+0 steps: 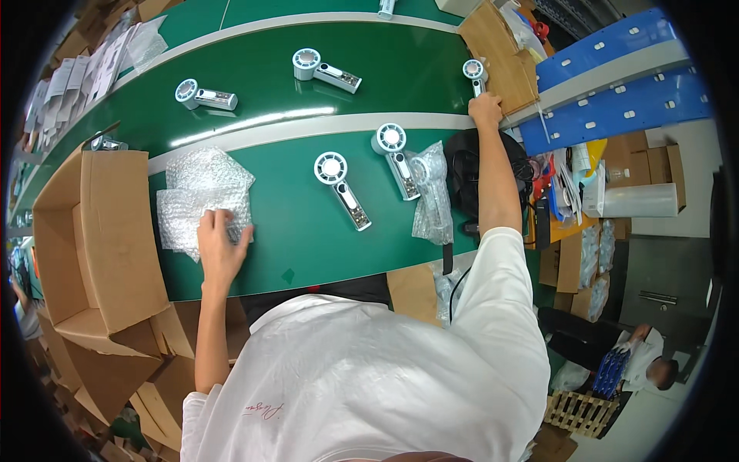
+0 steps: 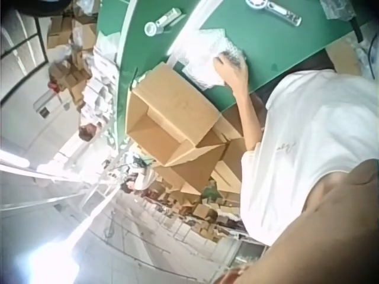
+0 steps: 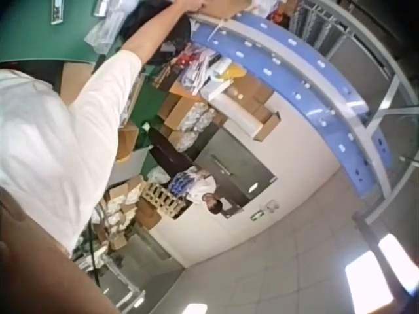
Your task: Packaging handheld fan products into bubble wrap and plastic bags at a workstation.
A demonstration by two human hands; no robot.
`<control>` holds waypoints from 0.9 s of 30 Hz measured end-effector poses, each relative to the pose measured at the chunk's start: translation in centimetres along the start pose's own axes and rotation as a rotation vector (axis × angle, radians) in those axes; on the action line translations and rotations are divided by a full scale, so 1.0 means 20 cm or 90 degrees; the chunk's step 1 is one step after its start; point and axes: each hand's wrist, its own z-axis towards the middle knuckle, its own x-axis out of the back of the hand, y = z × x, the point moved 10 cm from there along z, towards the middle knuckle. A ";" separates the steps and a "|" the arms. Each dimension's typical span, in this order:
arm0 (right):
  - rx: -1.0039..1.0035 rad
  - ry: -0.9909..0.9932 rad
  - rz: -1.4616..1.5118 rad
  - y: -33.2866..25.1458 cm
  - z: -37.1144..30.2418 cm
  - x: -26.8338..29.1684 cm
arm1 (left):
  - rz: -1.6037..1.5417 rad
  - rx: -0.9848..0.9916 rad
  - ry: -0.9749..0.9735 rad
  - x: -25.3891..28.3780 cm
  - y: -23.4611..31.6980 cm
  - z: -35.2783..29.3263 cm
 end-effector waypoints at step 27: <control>0.368 -0.280 1.031 -0.87 -2.03 0.83 | -0.351 0.083 -0.189 -0.21 -0.01 -0.19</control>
